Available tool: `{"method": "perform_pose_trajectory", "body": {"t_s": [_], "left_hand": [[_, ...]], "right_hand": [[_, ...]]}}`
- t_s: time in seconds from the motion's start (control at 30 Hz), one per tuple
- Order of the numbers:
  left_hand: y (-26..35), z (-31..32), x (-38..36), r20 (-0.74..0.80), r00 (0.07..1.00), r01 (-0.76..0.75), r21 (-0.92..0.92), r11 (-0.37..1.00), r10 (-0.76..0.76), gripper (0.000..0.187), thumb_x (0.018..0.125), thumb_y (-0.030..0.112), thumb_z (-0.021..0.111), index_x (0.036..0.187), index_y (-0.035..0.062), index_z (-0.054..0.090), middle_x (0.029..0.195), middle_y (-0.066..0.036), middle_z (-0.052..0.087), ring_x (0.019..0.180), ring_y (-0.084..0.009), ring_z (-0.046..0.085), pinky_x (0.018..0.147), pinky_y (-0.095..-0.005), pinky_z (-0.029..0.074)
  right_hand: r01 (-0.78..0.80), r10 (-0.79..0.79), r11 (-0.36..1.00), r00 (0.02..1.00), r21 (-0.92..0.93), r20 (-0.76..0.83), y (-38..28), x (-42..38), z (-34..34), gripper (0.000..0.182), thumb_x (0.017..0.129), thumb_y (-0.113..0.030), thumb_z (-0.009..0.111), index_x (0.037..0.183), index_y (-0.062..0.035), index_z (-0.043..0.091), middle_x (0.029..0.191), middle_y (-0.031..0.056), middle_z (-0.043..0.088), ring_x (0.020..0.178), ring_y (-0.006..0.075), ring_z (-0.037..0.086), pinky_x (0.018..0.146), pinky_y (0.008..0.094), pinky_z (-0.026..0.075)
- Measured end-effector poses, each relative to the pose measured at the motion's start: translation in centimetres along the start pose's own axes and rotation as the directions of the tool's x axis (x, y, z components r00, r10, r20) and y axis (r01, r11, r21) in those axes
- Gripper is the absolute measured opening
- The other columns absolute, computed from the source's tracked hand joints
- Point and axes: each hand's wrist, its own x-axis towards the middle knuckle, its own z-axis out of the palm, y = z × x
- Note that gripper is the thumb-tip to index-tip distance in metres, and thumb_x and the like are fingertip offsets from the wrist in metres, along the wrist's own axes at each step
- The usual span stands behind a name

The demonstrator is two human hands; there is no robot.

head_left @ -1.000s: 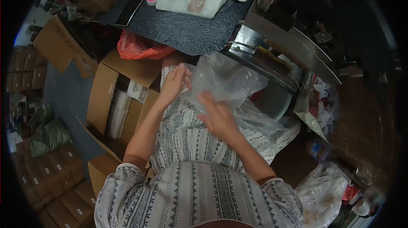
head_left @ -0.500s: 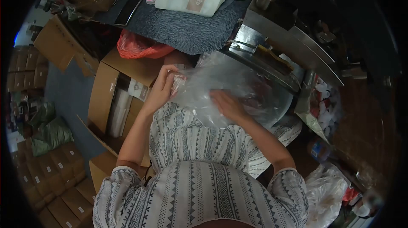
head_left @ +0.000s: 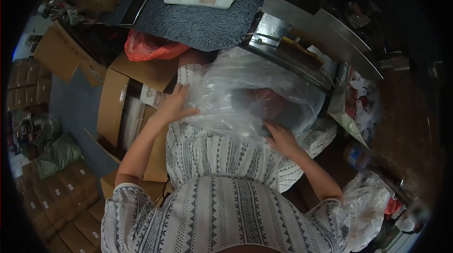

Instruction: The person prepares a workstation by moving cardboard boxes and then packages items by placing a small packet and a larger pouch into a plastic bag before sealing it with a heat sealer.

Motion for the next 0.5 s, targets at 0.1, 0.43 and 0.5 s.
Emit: {"method": "perform_pose_trajectory", "body": {"t_s": [0.1, 0.43, 0.5], "left_hand": [[2.0, 2.9, -0.6, 0.164, 0.986, -0.005, 0.032, 0.999, 0.0, 0.086, 0.064, 0.04, 0.08, 0.127, -0.0042, 0.042, 0.127, -0.026, 0.044, 0.109, -0.0439, 0.052, 0.09, -0.0441, 0.046], [3.7, 13.5, 4.9, 0.224, 0.974, -0.089, 0.468, 0.879, -0.021, 0.084, 0.06, 0.045, 0.079, 0.117, -0.0103, 0.052, 0.128, -0.029, 0.045, 0.12, -0.041, 0.04, 0.098, -0.042, 0.035], [1.0, 17.6, 7.1, 0.131, 0.989, 0.008, 0.426, 0.905, -0.071, 0.076, 0.065, 0.044, 0.075, 0.117, -0.0073, 0.054, 0.125, -0.026, 0.05, 0.119, -0.0387, 0.041, 0.098, -0.0413, 0.035]], "right_hand": [[0.112, -0.113, 0.991, 0.994, -0.069, -0.005, -1.0, -5.1, 2.0, 0.029, 0.087, -0.021, 0.06, 0.109, -0.002, 0.059, 0.114, 0.0168, 0.056, 0.108, 0.036, 0.052, 0.093, 0.0431, 0.041], [-0.515, 0.448, 0.851, 0.812, 0.098, 0.374, 8.3, -3.9, 4.0, 0.057, 0.088, -0.046, 0.053, 0.132, -0.0092, 0.051, 0.134, 0.0147, 0.048, 0.124, 0.0291, 0.043, 0.108, 0.0418, 0.026], [-0.379, 0.396, 0.918, 0.872, -0.114, 0.289, 8.6, -1.8, 4.1, 0.059, 0.088, -0.046, 0.053, 0.133, -0.0087, 0.048, 0.137, 0.0146, 0.045, 0.128, 0.0287, 0.039, 0.109, 0.0406, 0.026]]}}
